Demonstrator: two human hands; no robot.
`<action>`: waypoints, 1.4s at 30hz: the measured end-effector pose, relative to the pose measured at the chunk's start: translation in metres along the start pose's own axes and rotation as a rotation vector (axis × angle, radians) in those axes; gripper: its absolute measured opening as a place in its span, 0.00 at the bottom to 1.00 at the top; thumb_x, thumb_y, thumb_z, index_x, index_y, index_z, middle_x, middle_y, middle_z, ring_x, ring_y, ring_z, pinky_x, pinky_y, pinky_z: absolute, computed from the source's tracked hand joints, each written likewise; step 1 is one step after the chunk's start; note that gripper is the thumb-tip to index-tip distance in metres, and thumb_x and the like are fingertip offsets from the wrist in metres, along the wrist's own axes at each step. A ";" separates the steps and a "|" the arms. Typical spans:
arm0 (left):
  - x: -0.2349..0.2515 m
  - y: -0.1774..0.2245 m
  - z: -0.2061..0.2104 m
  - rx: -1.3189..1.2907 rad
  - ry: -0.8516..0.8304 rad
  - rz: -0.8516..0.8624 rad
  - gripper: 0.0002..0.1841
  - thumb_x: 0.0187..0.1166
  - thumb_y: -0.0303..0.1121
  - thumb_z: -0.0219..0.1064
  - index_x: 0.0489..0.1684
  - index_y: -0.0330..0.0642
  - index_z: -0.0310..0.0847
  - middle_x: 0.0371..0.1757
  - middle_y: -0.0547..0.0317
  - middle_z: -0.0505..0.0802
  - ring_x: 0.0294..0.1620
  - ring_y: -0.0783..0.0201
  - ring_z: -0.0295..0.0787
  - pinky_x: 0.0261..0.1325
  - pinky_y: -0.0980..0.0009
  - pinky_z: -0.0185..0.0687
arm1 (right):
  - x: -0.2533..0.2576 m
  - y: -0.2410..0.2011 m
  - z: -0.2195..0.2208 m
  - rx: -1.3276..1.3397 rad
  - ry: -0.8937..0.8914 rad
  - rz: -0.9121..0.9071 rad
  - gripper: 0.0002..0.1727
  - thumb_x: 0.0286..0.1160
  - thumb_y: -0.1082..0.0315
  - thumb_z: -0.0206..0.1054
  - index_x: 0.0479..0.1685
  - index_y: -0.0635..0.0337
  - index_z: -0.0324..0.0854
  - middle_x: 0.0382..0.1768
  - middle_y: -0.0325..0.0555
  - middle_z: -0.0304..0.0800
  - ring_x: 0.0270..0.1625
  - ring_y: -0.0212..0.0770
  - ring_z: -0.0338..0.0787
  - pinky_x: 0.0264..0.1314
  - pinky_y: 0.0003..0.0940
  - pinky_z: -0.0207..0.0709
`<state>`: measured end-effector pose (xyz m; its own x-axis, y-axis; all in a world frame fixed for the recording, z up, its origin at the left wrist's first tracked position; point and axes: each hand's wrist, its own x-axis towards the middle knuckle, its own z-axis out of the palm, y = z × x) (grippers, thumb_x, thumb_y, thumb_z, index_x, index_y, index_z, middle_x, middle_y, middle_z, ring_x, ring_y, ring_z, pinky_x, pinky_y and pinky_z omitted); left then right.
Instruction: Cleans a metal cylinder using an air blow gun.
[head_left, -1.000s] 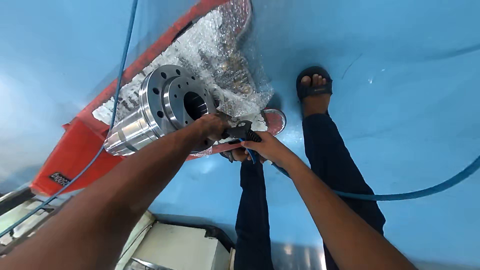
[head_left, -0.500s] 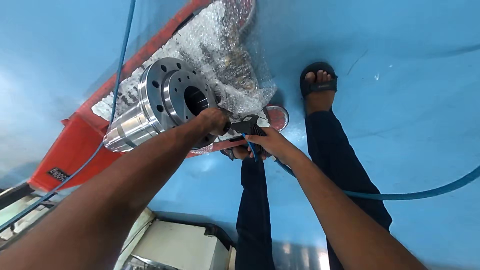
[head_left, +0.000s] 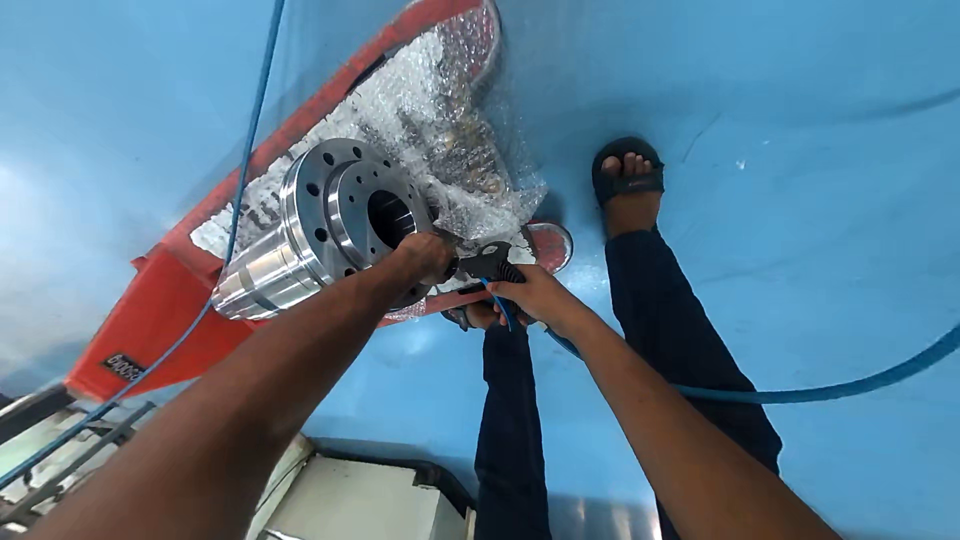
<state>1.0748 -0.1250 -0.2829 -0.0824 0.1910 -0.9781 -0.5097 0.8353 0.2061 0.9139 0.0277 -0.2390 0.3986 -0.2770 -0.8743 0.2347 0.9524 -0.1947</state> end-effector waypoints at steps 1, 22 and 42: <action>0.001 0.000 0.000 0.003 -0.003 -0.005 0.19 0.79 0.47 0.70 0.48 0.37 0.88 0.54 0.40 0.92 0.64 0.37 0.88 0.63 0.35 0.81 | 0.000 0.000 0.000 -0.001 0.002 -0.001 0.16 0.89 0.58 0.63 0.58 0.63 0.80 0.27 0.47 0.89 0.20 0.34 0.84 0.21 0.25 0.75; 0.002 -0.002 0.003 0.049 -0.012 0.016 0.20 0.81 0.49 0.68 0.54 0.40 0.88 0.57 0.44 0.93 0.68 0.42 0.86 0.72 0.40 0.78 | 0.005 0.009 -0.013 0.192 -0.066 0.022 0.17 0.90 0.59 0.60 0.58 0.66 0.80 0.32 0.51 0.93 0.25 0.37 0.90 0.25 0.26 0.82; 0.007 -0.005 0.002 0.007 -0.012 0.048 0.21 0.81 0.49 0.69 0.59 0.41 0.87 0.60 0.43 0.92 0.71 0.41 0.85 0.73 0.39 0.76 | 0.006 -0.005 -0.009 0.088 -0.019 0.077 0.16 0.88 0.59 0.65 0.59 0.65 0.79 0.30 0.51 0.91 0.23 0.38 0.89 0.24 0.28 0.82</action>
<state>1.0781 -0.1269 -0.2905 -0.0960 0.2374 -0.9667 -0.4998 0.8284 0.2531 0.9074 0.0229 -0.2468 0.4345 -0.2065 -0.8767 0.2791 0.9563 -0.0869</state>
